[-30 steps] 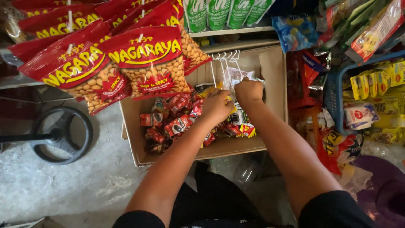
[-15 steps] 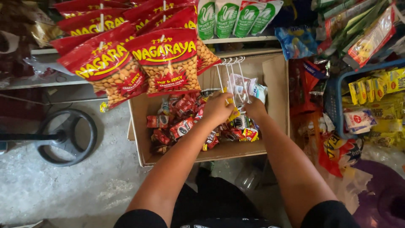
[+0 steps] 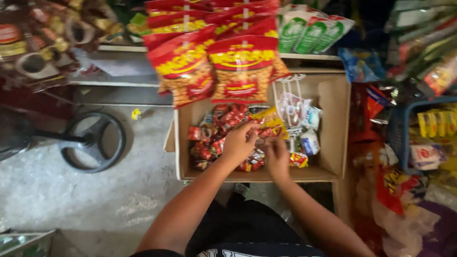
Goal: Bundling various snack packets together using plastic ties and placing them into a cardboard box.
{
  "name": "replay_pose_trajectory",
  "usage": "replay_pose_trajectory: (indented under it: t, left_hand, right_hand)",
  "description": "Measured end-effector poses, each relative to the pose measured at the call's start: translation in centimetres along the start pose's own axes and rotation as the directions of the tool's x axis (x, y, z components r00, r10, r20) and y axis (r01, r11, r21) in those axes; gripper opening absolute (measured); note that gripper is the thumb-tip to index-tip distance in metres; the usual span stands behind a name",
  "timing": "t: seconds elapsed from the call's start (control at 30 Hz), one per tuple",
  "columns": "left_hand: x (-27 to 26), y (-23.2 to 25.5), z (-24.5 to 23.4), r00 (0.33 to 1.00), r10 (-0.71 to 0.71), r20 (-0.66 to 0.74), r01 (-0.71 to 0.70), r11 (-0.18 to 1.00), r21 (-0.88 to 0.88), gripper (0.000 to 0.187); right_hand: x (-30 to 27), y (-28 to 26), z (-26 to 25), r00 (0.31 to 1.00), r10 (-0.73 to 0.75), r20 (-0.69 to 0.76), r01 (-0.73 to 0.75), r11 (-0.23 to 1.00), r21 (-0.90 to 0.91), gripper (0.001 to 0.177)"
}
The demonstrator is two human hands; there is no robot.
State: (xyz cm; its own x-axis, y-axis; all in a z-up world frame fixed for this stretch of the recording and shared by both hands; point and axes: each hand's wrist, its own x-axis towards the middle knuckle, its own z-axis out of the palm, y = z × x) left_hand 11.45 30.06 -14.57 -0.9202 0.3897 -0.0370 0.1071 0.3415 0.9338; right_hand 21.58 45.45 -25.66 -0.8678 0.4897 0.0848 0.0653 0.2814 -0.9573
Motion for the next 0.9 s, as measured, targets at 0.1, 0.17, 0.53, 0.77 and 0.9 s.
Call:
replay_pose_trajectory:
  t: [0.1,0.17,0.53,0.77,0.9]
  left_hand:
    - [-1.7,-1.1,-4.1,0.949,0.235,-0.213,-0.222,0.972,0.08,0.017]
    - [-2.2,0.2,-8.3,0.92,0.266,-0.288,-0.253,0.964,0.083,0.017]
    - [-1.2,2.3,-32.2,0.45,0.621,-0.642,-0.27,0.78,0.565,0.006]
    - [3.8,0.8,-41.0,0.437,0.646,-0.626,0.015,0.691,0.723,0.034]
    - [5.4,-0.1,-41.9,0.527,0.533,-0.661,0.048,0.759,0.65,0.026]
  right_hand:
    - [-0.1,-8.5,5.6,0.984,-0.074,0.162,0.087,0.993,-0.076,0.009]
    - [0.4,-11.6,9.1,0.961,-0.134,0.24,0.155,0.985,-0.07,0.01]
    - [5.7,-27.4,27.8,0.843,-0.254,0.474,0.089,0.935,0.343,0.016]
    - [10.5,-32.2,35.3,0.826,0.041,0.562,-0.306,0.87,0.387,0.025]
    - [11.6,-33.9,37.2,0.834,0.167,0.526,-0.381,0.863,0.331,0.026]
